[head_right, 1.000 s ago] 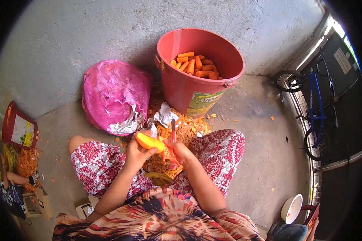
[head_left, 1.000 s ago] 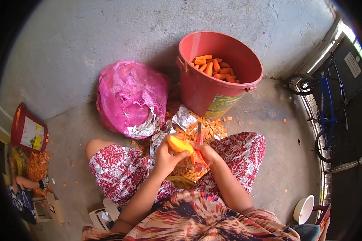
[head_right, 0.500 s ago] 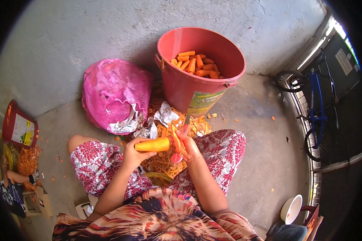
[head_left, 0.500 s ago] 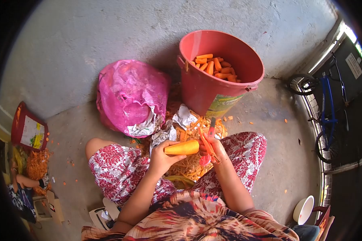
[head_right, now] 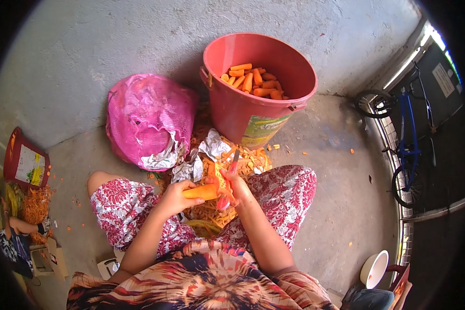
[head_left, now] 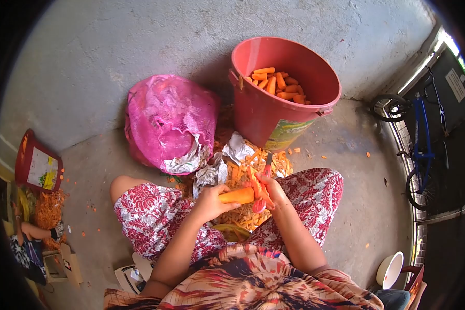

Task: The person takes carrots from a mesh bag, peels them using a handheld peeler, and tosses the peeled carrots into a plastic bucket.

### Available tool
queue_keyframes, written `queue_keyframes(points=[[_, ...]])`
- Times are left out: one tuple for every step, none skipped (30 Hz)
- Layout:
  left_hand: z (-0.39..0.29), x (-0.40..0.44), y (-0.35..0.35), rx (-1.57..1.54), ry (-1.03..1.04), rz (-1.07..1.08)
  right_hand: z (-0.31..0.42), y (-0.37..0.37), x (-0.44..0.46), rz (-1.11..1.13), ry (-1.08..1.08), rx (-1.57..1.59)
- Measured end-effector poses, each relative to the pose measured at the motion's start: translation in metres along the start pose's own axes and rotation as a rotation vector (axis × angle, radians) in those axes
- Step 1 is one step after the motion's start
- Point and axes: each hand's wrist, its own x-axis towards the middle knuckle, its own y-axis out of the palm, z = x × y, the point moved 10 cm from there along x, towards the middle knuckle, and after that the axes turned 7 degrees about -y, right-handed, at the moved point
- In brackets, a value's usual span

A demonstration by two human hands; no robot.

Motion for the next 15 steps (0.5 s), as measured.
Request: queue_keyframes(points=[[0.010, 0.001, 0.009, -0.120, -0.104, 0.096, 0.000, 0.003, -0.001, -0.003, 0.001, 0.020], [0.017, 0.000, 0.019, -0.239, -0.208, 0.192, 0.000, 0.005, -0.002, -0.005, 0.003, 0.040], [0.023, -0.004, 0.029, -0.359, -0.314, 0.285, 0.001, 0.007, -0.003, 0.002, -0.004, 0.042], [0.021, -0.007, 0.035, -0.426, -0.314, 0.332, 0.002, 0.010, -0.004, 0.008, -0.009, 0.044], [0.019, -0.008, 0.040, -0.493, -0.312, 0.378, 0.004, 0.012, -0.004, 0.016, -0.014, 0.044], [0.017, -0.009, 0.045, -0.558, -0.308, 0.424, 0.011, 0.001, 0.000, -0.039, -0.090, 0.004], [0.016, -0.009, 0.048, -0.575, -0.299, 0.437, 0.016, -0.013, 0.005, -0.094, -0.167, -0.036], [0.016, -0.009, 0.051, -0.592, -0.291, 0.450, 0.022, -0.024, 0.008, -0.150, -0.243, -0.074], [0.016, -0.009, 0.055, -0.609, -0.282, 0.464, 0.042, -0.026, -0.002, -0.303, -0.452, -0.109], [0.019, -0.007, 0.054, -0.607, -0.275, 0.419, 0.055, -0.022, -0.010, -0.359, -0.581, -0.265], [0.023, -0.005, 0.053, -0.606, -0.268, 0.376, 0.067, -0.017, -0.019, -0.415, -0.710, -0.423], [0.023, -0.004, 0.051, -0.606, -0.261, 0.332, 0.079, -0.012, -0.030, -0.468, -0.836, -0.584], [0.025, -0.004, 0.053, -0.554, -0.295, 0.343, 0.085, -0.004, -0.037, -0.535, -0.891, -0.853], [0.026, -0.004, 0.055, -0.502, -0.330, 0.354, 0.084, 0.004, -0.042, -0.523, -0.921, -0.942], [0.028, -0.004, 0.056, -0.448, -0.363, 0.365, 0.083, 0.018, -0.047, -0.511, -0.951, -1.031]])
